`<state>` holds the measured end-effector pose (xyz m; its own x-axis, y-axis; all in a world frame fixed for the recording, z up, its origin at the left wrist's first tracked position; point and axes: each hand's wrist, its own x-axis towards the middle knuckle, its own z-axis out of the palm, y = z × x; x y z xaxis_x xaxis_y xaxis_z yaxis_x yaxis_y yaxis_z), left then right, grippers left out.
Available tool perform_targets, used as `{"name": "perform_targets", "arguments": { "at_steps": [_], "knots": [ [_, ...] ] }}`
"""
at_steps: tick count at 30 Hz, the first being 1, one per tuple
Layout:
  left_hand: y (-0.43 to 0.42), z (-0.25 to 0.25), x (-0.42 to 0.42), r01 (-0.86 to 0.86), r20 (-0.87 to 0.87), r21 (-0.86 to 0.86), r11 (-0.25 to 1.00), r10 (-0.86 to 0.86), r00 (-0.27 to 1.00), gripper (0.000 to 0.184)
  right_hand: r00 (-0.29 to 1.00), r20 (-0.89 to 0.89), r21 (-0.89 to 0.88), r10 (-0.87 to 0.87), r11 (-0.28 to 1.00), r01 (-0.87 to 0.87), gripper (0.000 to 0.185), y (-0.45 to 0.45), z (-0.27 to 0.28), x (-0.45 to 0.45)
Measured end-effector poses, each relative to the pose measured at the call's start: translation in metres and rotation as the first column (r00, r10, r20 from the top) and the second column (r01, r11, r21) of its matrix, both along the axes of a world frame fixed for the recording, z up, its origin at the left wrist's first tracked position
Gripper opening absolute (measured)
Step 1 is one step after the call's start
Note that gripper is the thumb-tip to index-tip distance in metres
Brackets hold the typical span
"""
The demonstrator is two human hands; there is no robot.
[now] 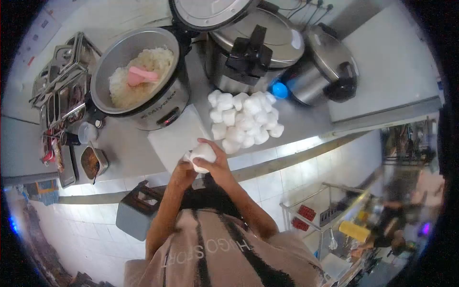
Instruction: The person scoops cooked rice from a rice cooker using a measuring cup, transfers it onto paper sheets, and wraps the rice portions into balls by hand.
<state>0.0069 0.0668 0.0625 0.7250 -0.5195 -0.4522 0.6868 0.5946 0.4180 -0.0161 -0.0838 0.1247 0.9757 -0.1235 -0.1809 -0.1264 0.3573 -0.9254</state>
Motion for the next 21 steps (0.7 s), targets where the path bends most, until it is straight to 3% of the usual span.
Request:
{"name": "perform_targets", "arguments": {
  "at_steps": [1, 2, 4, 5, 6, 7, 8, 9, 11, 12, 13, 15, 16, 17, 19, 21],
  "knots": [
    [-0.002, -0.001, -0.001, 0.011, 0.001, -0.002, 1.000, -0.011, 1.000, 0.058, 1.000, 0.014, -0.008, 0.010, 1.000, -0.010, 0.060, -0.001, 0.000, -0.003],
    [-0.002, -0.005, -0.004, 0.070, -0.075, -0.121, 0.990, -0.080, 0.994, 0.059, 0.997, -0.050, 0.101, 0.061, 0.993, -0.056, 0.061, -0.003, 0.002, -0.009],
    [-0.004, -0.029, -0.010, 0.078, -0.247, -0.283, 0.956, -0.151, 0.957, 0.060, 0.997, -0.008, 0.133, 0.076, 0.988, -0.074, 0.060, -0.001, 0.014, -0.014],
    [-0.011, -0.049, -0.010, 0.085, -0.242, -0.287, 0.954, -0.158, 0.957, 0.060, 0.995, 0.034, 0.167, 0.098, 0.981, -0.102, 0.058, 0.001, 0.016, -0.015],
    [-0.021, -0.053, -0.005, 0.157, -0.177, -0.407, 0.900, -0.247, 0.953, 0.057, 0.992, 0.091, 0.239, 0.082, 0.966, -0.102, 0.059, 0.003, 0.012, -0.016],
    [-0.028, -0.057, -0.003, 0.228, -0.104, -0.514, 0.827, -0.323, 0.941, 0.064, 0.992, 0.095, 0.235, 0.080, 0.967, -0.101, 0.059, -0.003, 0.007, -0.014],
    [-0.027, -0.060, -0.005, 0.228, -0.103, -0.514, 0.827, -0.324, 0.940, 0.064, 0.988, 0.073, 0.137, 0.136, 0.980, -0.145, 0.058, -0.010, 0.001, -0.016],
    [-0.027, -0.034, -0.005, 0.236, -0.226, -0.455, 0.859, -0.368, 0.902, 0.057, 0.981, 0.042, 0.042, 0.190, 0.981, -0.191, 0.057, -0.016, -0.001, -0.019],
    [-0.029, 0.007, -0.004, 0.268, -0.464, -0.331, 0.905, -0.403, 0.789, 0.053, 0.987, -0.016, 0.061, 0.162, 0.985, -0.161, 0.057, -0.030, 0.005, -0.012],
    [-0.030, -0.004, -0.010, 0.315, -0.267, -0.205, 0.927, -0.362, 0.893, 0.045, 0.991, -0.102, -0.046, 0.083, 0.995, -0.088, 0.058, -0.038, -0.002, -0.007],
    [-0.026, -0.021, -0.012, 0.302, -0.273, -0.201, 0.932, -0.349, 0.896, 0.045, 0.984, -0.177, -0.159, -0.002, 0.987, -0.027, 0.059, -0.047, -0.012, -0.002],
    [-0.011, -0.050, -0.008, 0.200, -0.280, 0.172, 0.965, -0.147, 0.949, 0.040, 0.959, -0.173, -0.514, -0.225, 0.851, 0.107, 0.058, -0.078, -0.061, 0.009],
    [0.001, -0.029, 0.000, 0.114, -0.389, 0.111, 0.987, -0.062, 0.919, 0.037, 0.931, -0.141, -0.441, -0.336, 0.864, 0.244, 0.063, -0.100, -0.080, 0.008],
    [0.015, -0.009, 0.005, 0.052, -0.389, 0.169, 0.984, 0.019, 0.921, 0.034, 0.887, -0.119, -0.361, -0.446, 0.852, 0.380, 0.069, -0.127, -0.097, 0.008],
    [0.052, 0.000, 0.005, -0.087, -0.344, 0.281, 0.956, 0.184, 0.921, 0.031, 0.767, -0.008, -0.426, -0.642, 0.696, 0.578, 0.077, -0.190, -0.137, 0.001],
    [0.107, -0.022, -0.008, -0.222, -0.222, 0.303, 0.927, 0.295, 0.929, 0.029, 0.651, 0.014, -0.638, -0.759, 0.495, 0.590, 0.083, -0.254, -0.154, -0.003]
  ]
}}
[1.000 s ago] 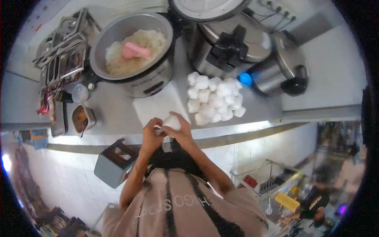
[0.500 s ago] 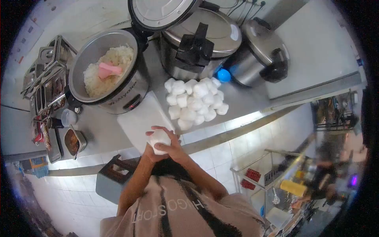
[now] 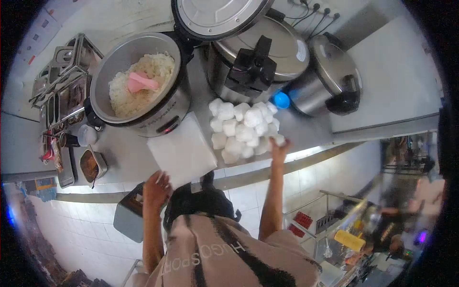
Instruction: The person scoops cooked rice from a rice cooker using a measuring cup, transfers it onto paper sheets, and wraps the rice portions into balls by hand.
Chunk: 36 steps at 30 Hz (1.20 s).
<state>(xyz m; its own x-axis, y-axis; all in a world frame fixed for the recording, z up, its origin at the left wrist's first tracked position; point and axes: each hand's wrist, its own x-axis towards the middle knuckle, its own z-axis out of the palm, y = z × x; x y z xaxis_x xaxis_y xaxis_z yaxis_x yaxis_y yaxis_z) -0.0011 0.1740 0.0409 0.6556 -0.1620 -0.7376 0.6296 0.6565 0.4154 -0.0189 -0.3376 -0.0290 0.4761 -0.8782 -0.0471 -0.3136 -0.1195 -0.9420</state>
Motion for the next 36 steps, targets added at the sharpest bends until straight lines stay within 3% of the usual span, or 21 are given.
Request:
{"name": "perform_targets", "arguments": {
  "at_steps": [2, 4, 5, 6, 7, 8, 10, 11, 13, 16, 17, 18, 20, 21, 22, 23, 24, 26, 30, 34, 36],
  "knots": [
    [0.054, -0.021, -0.017, -0.027, 0.068, -0.013, 1.000, 0.028, 0.997, 0.027, 0.998, 0.038, -0.056, -0.040, 0.998, 0.042, 0.081, -0.046, 0.010, 0.009],
    [0.084, -0.021, -0.024, -0.157, -0.039, -0.207, 0.966, 0.152, 0.988, 0.021, 0.997, 0.073, 0.035, -0.019, 0.999, 0.016, 0.081, -0.093, -0.001, 0.026],
    [0.080, -0.011, -0.025, -0.156, -0.041, -0.206, 0.966, 0.150, 0.988, 0.021, 0.997, -0.069, -0.088, -0.042, 0.995, 0.036, 0.081, -0.109, 0.000, 0.042],
    [0.073, 0.006, -0.027, -0.243, -0.138, -0.085, 0.966, 0.230, 0.963, 0.020, 0.975, -0.205, -0.209, -0.079, 0.977, 0.035, 0.081, -0.120, 0.000, 0.059],
    [0.069, 0.015, -0.029, -0.316, -0.224, 0.048, 0.948, 0.318, 0.921, 0.019, 0.975, -0.208, -0.205, -0.076, 0.978, 0.033, 0.081, -0.123, -0.002, 0.073],
    [0.072, 0.010, -0.031, -0.317, -0.226, 0.055, 0.947, 0.321, 0.920, 0.019, 0.992, -0.128, -0.194, -0.003, 0.981, -0.022, 0.080, -0.124, -0.006, 0.086],
    [0.082, -0.006, -0.043, -0.160, -0.099, 0.047, 0.986, 0.164, 0.982, 0.021, 0.996, -0.051, -0.179, 0.071, 0.981, -0.079, 0.079, -0.138, -0.034, 0.103],
    [0.085, -0.012, -0.049, -0.161, -0.100, 0.055, 0.985, 0.165, 0.981, 0.021, 0.963, -0.244, -0.224, 0.113, 0.960, -0.169, 0.078, -0.158, -0.076, 0.107],
    [0.088, -0.013, -0.054, -0.095, -0.030, 0.003, 0.995, 0.095, 0.995, 0.025, 0.817, -0.568, -0.257, 0.103, 0.920, -0.295, 0.080, -0.158, -0.084, 0.111],
    [0.074, 0.005, -0.070, 0.012, 0.004, 0.157, 0.988, -0.012, 1.000, 0.032, 0.845, -0.521, -0.359, 0.123, 0.866, -0.348, 0.070, -0.168, -0.078, 0.085],
    [0.074, 0.000, -0.078, -0.006, -0.002, 0.162, 0.987, 0.007, 1.000, 0.032, 0.896, -0.441, -0.423, 0.044, 0.871, -0.251, 0.061, -0.164, -0.068, 0.074],
    [0.074, -0.011, -0.085, 0.206, -0.015, 0.313, 0.927, -0.212, 0.977, 0.038, 0.936, -0.351, -0.477, -0.030, 0.866, -0.152, 0.053, -0.156, -0.052, 0.064],
    [0.057, 0.011, -0.093, 0.551, -0.123, 0.475, 0.686, -0.568, 0.813, 0.050, 0.955, -0.182, -0.339, 0.232, 0.897, -0.283, 0.040, -0.106, 0.016, 0.029],
    [0.031, 0.037, -0.079, 0.684, -0.187, 0.489, 0.541, -0.701, 0.688, 0.058, 0.873, -0.199, -0.153, 0.446, 0.865, -0.477, 0.037, -0.076, 0.038, 0.018],
    [0.016, 0.039, -0.082, 0.650, -0.084, 0.415, 0.637, -0.685, 0.724, 0.064, 0.749, -0.168, 0.038, 0.641, 0.764, -0.644, 0.035, -0.042, 0.057, 0.008],
    [0.003, 0.038, -0.081, 0.641, -0.043, 0.489, 0.592, -0.717, 0.696, 0.065, 0.637, -0.033, 0.223, 0.770, 0.627, -0.746, 0.032, 0.007, 0.079, -0.003],
    [-0.007, 0.051, -0.065, 0.681, -0.026, 0.548, 0.485, -0.804, 0.594, 0.065, 0.448, 0.089, 0.430, 0.890, 0.371, -0.823, 0.032, 0.042, 0.079, -0.011],
    [-0.018, 0.047, -0.050, 0.667, 0.037, 0.672, 0.322, -0.914, 0.404, 0.064, 0.145, 0.269, 0.593, 0.952, -0.045, -0.804, 0.036, 0.105, 0.059, -0.018],
    [-0.059, 0.052, -0.035, 0.514, 0.173, 0.831, 0.210, -0.978, 0.120, 0.064, -0.086, 0.224, 0.532, 0.971, -0.196, -0.824, 0.054, 0.168, 0.083, -0.032],
    [-0.111, 0.042, -0.034, 0.532, 0.256, 0.835, 0.143, -0.956, -0.145, 0.065, -0.182, 0.041, 0.600, 0.983, -0.170, -0.782, 0.072, 0.128, 0.106, -0.061],
    [-0.130, 0.051, -0.025, 0.512, 0.285, 0.850, 0.125, -0.927, -0.246, 0.065, -0.129, 0.012, 0.665, 0.992, -0.104, -0.739, 0.081, 0.125, 0.137, -0.078]
  ]
}}
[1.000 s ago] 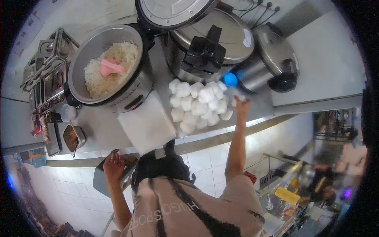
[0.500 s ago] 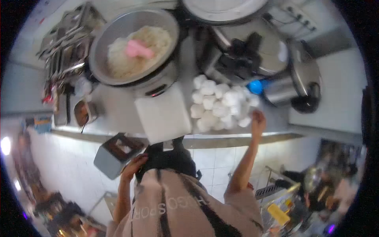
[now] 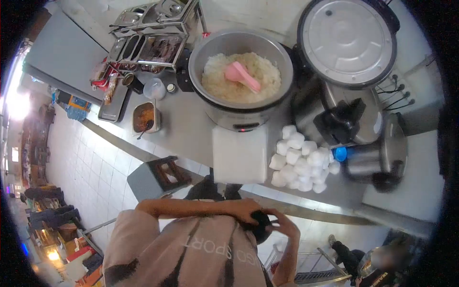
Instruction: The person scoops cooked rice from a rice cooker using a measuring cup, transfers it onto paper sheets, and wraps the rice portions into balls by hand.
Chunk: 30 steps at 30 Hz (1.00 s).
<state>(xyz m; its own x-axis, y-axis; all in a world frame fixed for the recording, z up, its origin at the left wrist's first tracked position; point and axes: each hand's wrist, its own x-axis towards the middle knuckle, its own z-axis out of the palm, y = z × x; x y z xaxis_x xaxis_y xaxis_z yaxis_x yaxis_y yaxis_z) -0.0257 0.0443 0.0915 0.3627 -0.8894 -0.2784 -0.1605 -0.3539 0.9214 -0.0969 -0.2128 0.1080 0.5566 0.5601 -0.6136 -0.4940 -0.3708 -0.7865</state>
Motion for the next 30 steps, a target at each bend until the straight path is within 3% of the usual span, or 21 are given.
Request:
{"name": "perform_targets", "arguments": {
  "at_steps": [2, 4, 6, 7, 8, 9, 10, 12, 14, 16, 20, 22, 23, 24, 26, 28, 29, 30],
  "knots": [
    [-0.014, 0.007, 0.000, 0.195, 0.044, -0.070, 0.978, -0.193, 0.980, 0.066, 0.997, 0.000, 0.028, -0.074, 0.997, 0.074, 0.091, 0.001, -0.002, -0.022],
    [-0.020, -0.006, -0.006, 0.160, 0.041, -0.169, 0.972, -0.156, 0.987, 0.067, 0.991, 0.005, -0.025, -0.133, 0.991, 0.133, 0.096, 0.011, -0.007, -0.032],
    [-0.030, -0.025, -0.019, 0.115, 0.023, -0.270, 0.956, -0.113, 0.993, 0.068, 0.956, -0.133, -0.045, -0.262, 0.965, 0.258, 0.091, 0.016, -0.038, -0.054],
    [-0.040, -0.035, -0.027, 0.204, 0.030, -0.220, 0.954, -0.203, 0.979, 0.065, 0.939, -0.243, -0.067, -0.242, 0.970, 0.233, 0.083, 0.020, -0.040, -0.060],
    [-0.044, -0.039, -0.026, 0.291, 0.035, -0.169, 0.942, -0.289, 0.957, 0.062, 0.867, -0.343, 0.003, -0.362, 0.922, 0.387, 0.080, 0.015, -0.055, -0.085],
    [-0.039, -0.004, -0.019, 0.300, -0.049, -0.078, 0.951, -0.304, 0.951, 0.063, 0.841, -0.364, 0.002, -0.400, 0.903, 0.431, 0.070, 0.017, -0.047, -0.100],
    [-0.042, -0.006, -0.018, 0.296, -0.044, -0.089, 0.951, -0.301, 0.953, 0.063, 0.813, -0.385, 0.002, -0.437, 0.881, 0.474, 0.061, 0.023, -0.037, -0.105],
    [-0.054, -0.010, -0.028, 0.474, -0.099, -0.029, 0.880, -0.474, 0.875, 0.062, 0.845, -0.356, -0.005, -0.399, 0.905, 0.425, 0.059, 0.026, -0.037, -0.098],
    [-0.055, -0.032, -0.029, 0.531, -0.067, -0.003, 0.847, -0.530, 0.845, 0.068, 0.901, -0.300, -0.003, -0.315, 0.944, 0.329, 0.056, 0.030, -0.041, -0.089],
    [-0.043, -0.039, -0.025, 0.459, -0.069, -0.040, 0.887, -0.461, 0.885, 0.077, 0.942, -0.247, -0.015, -0.227, 0.973, 0.231, 0.053, 0.029, -0.044, -0.082],
    [-0.026, -0.029, 0.007, 0.470, -0.034, -0.168, 0.866, -0.482, 0.876, 0.081, 0.991, -0.130, -0.034, -0.031, 0.999, 0.027, 0.048, 0.039, -0.065, -0.062],
    [-0.020, -0.018, 0.025, 0.396, -0.010, -0.245, 0.885, -0.411, 0.912, 0.078, 0.994, -0.073, -0.060, 0.083, 0.994, -0.088, 0.045, 0.039, -0.075, -0.044],
    [-0.010, -0.017, 0.035, 0.286, 0.051, -0.287, 0.915, -0.283, 0.958, 0.076, 0.988, -0.048, -0.079, 0.146, 0.986, -0.149, 0.044, 0.035, -0.077, -0.033],
    [0.005, -0.011, 0.047, 0.286, 0.056, -0.293, 0.912, -0.283, 0.958, 0.076, 0.979, -0.025, -0.096, 0.204, 0.974, -0.206, 0.043, 0.033, -0.079, -0.022],
    [0.046, -0.002, 0.073, 0.087, 0.016, -0.338, 0.937, -0.087, 0.996, 0.066, 0.951, 0.018, -0.129, 0.309, 0.944, -0.305, 0.041, 0.032, -0.083, -0.005],
    [0.095, -0.004, 0.100, -0.073, -0.078, -0.370, 0.926, 0.047, 0.996, 0.057, 0.912, 0.064, -0.158, 0.406, 0.906, -0.393, 0.039, 0.039, -0.087, 0.012],
    [0.121, -0.003, 0.115, -0.149, -0.176, -0.307, 0.940, 0.098, 0.980, 0.053, 0.889, 0.086, -0.172, 0.450, 0.886, -0.431, 0.038, 0.046, -0.089, 0.021],
    [0.143, -0.001, 0.124, -0.223, -0.275, -0.237, 0.946, 0.155, 0.949, 0.050, 0.947, 0.221, -0.390, 0.232, 0.911, -0.132, 0.027, 0.095, 0.040, 0.104]
  ]
}}
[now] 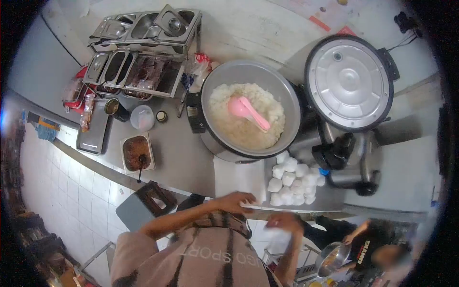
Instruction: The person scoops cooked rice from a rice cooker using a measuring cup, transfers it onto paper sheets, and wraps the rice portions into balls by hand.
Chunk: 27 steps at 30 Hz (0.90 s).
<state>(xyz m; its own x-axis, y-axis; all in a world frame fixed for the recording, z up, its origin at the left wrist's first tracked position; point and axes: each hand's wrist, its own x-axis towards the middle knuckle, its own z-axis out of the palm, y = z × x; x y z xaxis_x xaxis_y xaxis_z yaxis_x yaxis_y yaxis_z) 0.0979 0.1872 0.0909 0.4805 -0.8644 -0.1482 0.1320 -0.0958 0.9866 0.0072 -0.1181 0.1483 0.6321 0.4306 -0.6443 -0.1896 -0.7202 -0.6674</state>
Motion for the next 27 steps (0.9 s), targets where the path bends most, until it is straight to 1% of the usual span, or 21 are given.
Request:
{"name": "perform_targets", "arguments": {
  "at_steps": [1, 2, 3, 4, 5, 6, 7, 9, 13, 15, 16, 17, 18, 19, 20, 21, 22, 24, 25, 26, 27],
  "knots": [
    [0.019, 0.002, 0.007, -0.049, 0.057, 0.065, 0.997, 0.045, 0.997, 0.048, 0.965, 0.044, -0.064, -0.258, 0.963, 0.261, 0.019, 0.022, 0.055, 0.046],
    [0.033, 0.006, 0.017, -0.102, 0.125, 0.126, 0.987, 0.086, 0.988, 0.047, 0.874, 0.385, -0.023, -0.296, 0.944, 0.329, 0.016, 0.041, 0.086, 0.088],
    [0.041, 0.012, 0.025, -0.097, 0.132, 0.127, 0.987, 0.080, 0.988, 0.047, 0.714, 0.623, 0.041, -0.320, 0.925, 0.379, 0.020, 0.059, 0.110, 0.130],
    [0.047, 0.020, 0.029, -0.154, 0.110, 0.128, 0.980, 0.140, 0.984, 0.047, 0.488, 0.795, 0.155, -0.359, 0.899, 0.409, 0.024, 0.094, 0.128, 0.172],
    [0.052, 0.026, 0.033, -0.212, 0.088, 0.131, 0.968, 0.202, 0.976, 0.048, 0.439, 0.812, 0.274, -0.384, 0.916, 0.295, 0.032, 0.098, 0.109, 0.217],
    [0.053, 0.032, 0.038, -0.211, 0.088, 0.132, 0.969, 0.200, 0.976, 0.048, 0.408, 0.850, 0.246, -0.332, 0.937, 0.250, 0.032, 0.114, 0.095, 0.259],
    [0.052, 0.036, 0.041, -0.260, 0.121, 0.131, 0.957, 0.245, 0.962, 0.046, 0.381, 0.905, 0.134, -0.188, 0.977, 0.164, 0.032, 0.130, 0.083, 0.295],
    [0.047, 0.036, 0.038, -0.357, 0.153, 0.056, 0.932, 0.346, 0.926, 0.038, 0.447, 0.857, -0.310, 0.258, 0.950, 0.047, 0.035, 0.153, 0.041, 0.354],
    [0.053, 0.062, 0.028, -0.473, 0.006, -0.020, 0.881, 0.473, 0.881, 0.034, 0.478, 0.792, -0.421, 0.379, 0.907, -0.023, 0.042, 0.153, 0.045, 0.386],
    [0.063, 0.076, 0.023, -0.609, -0.048, -0.101, 0.787, 0.607, 0.793, 0.038, 0.479, 0.736, -0.499, 0.479, 0.861, -0.094, 0.047, 0.158, 0.049, 0.399],
    [0.062, 0.081, 0.023, -0.634, -0.058, -0.099, 0.767, 0.632, 0.773, 0.038, 0.712, 0.639, -0.261, 0.292, 0.953, -0.156, 0.045, 0.158, 0.075, 0.392],
    [0.058, 0.086, 0.026, -0.766, -0.162, -0.155, 0.624, 0.749, 0.643, 0.041, 0.893, 0.432, -0.009, 0.123, 0.991, -0.133, 0.044, 0.160, 0.113, 0.372],
    [0.055, 0.094, 0.032, -0.866, -0.264, -0.194, 0.461, 0.826, 0.499, 0.045, 0.939, 0.340, 0.146, 0.042, 0.984, -0.097, 0.043, 0.171, 0.136, 0.342],
    [0.048, 0.110, 0.041, -0.872, -0.261, -0.195, 0.450, 0.833, 0.488, 0.045, 0.971, 0.238, 0.293, -0.031, 0.955, -0.041, 0.042, 0.181, 0.147, 0.313],
    [0.040, 0.130, 0.051, -0.906, -0.523, -0.212, 0.367, 0.740, 0.423, 0.045, 0.970, 0.242, 0.295, -0.023, 0.954, -0.051, 0.042, 0.190, 0.144, 0.296],
    [0.036, 0.140, 0.056, -0.935, -0.743, -0.204, 0.289, 0.577, 0.340, 0.046, 0.975, 0.221, 0.452, 0.039, 0.881, -0.138, 0.046, 0.197, 0.139, 0.281],
    [0.035, 0.137, 0.057, -0.935, -0.742, -0.209, 0.286, 0.577, 0.342, 0.046, 0.972, 0.211, 0.594, 0.105, 0.776, -0.213, 0.051, 0.199, 0.134, 0.277],
    [0.036, 0.127, 0.054, -0.945, -0.703, -0.148, 0.292, 0.641, 0.308, 0.044, 0.959, 0.274, 0.542, 0.076, 0.811, -0.219, 0.044, 0.180, 0.107, 0.323],
    [0.038, 0.135, 0.048, -0.968, -0.690, -0.092, 0.235, 0.686, 0.232, 0.033, 0.835, 0.539, 0.192, 0.109, 0.950, -0.247, 0.045, 0.175, 0.094, 0.345],
    [0.042, 0.123, 0.042, -0.965, -0.685, -0.097, 0.242, 0.688, 0.241, 0.033, 0.647, 0.729, -0.170, 0.223, 0.975, -0.145, 0.047, 0.171, 0.077, 0.359],
    [0.049, 0.100, 0.037, -0.966, -0.639, -0.028, 0.258, 0.739, 0.216, 0.026, 0.610, 0.666, -0.403, 0.430, 0.895, -0.192, 0.043, 0.168, 0.053, 0.371]
  ]
}}
